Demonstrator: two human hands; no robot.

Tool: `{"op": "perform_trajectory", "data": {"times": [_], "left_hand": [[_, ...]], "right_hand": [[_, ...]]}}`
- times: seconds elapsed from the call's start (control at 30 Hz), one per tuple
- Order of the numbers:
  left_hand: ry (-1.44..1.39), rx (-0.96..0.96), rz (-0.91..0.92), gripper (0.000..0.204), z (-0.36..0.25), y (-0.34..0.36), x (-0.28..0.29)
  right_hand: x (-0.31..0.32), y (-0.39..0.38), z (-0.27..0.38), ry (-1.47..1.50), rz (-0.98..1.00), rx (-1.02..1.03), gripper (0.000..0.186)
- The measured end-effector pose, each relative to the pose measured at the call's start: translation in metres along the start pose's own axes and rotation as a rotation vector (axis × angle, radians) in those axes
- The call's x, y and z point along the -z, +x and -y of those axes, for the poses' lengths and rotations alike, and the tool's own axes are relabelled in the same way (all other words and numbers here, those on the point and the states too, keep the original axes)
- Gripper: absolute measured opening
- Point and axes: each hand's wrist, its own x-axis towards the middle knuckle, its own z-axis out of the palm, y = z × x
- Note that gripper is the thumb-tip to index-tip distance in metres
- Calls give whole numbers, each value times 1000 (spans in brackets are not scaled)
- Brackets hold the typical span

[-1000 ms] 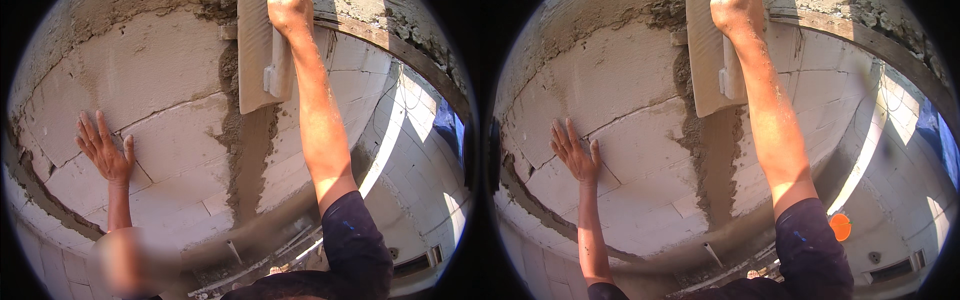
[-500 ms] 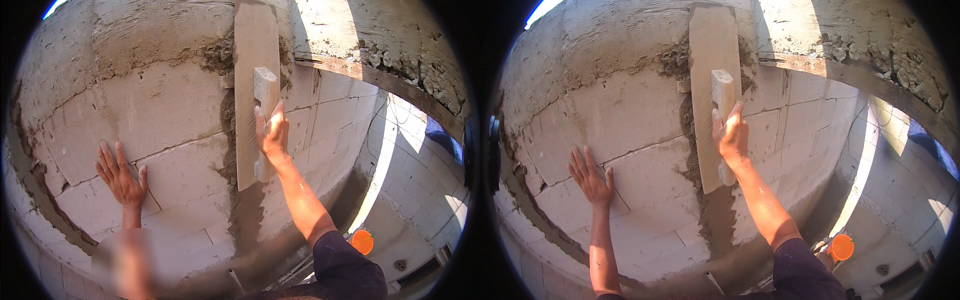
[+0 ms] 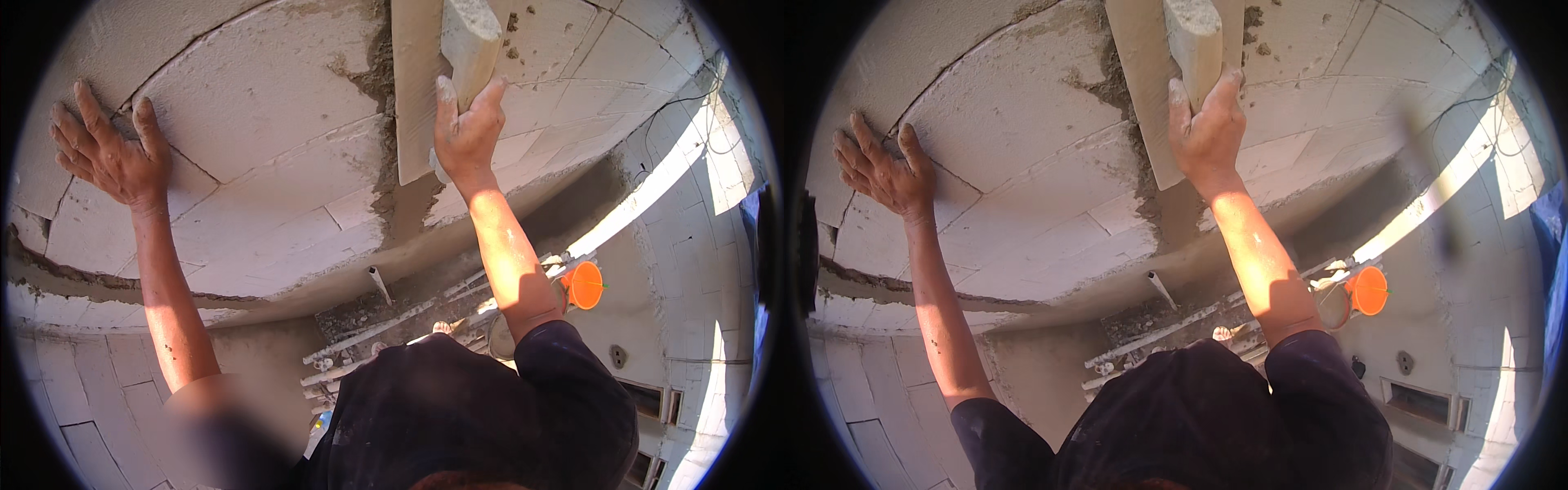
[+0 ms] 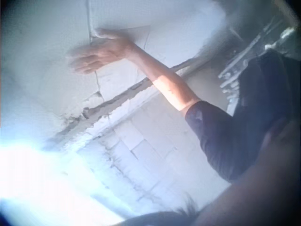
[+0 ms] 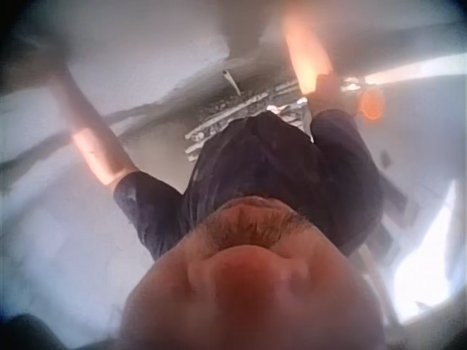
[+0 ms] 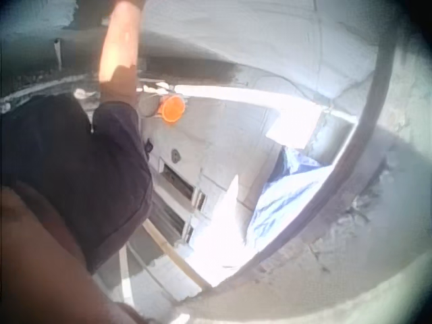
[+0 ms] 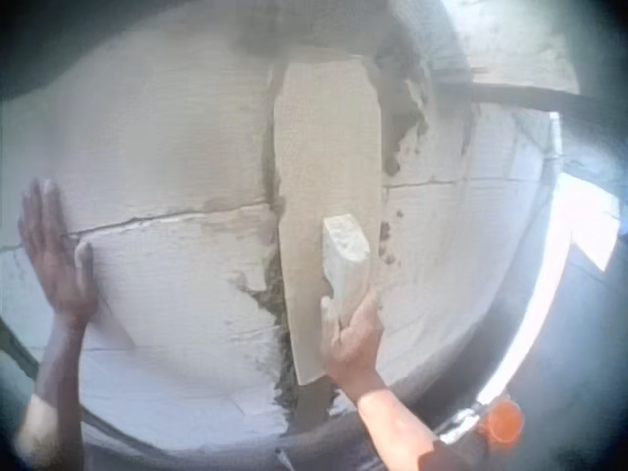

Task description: The person applies mortar to a block wall using a trowel and then smooths it using a wooden float and a metal straightedge.

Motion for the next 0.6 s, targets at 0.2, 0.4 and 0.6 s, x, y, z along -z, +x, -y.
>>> {"op": "perform_trajectory", "data": {"times": [0.2, 0.4, 0.6], "left_hand": [[56, -19, 39, 82, 7, -2, 19], [88, -120, 16, 82, 5, 6, 12], [113, -167, -17, 77, 5, 11, 13]], "right_hand": [[2, -234, -79, -116, 350, -548, 52], [8, -346, -146, -310, 487, -676, 52], [18, -247, -103, -304, 364, -541, 50]]}}
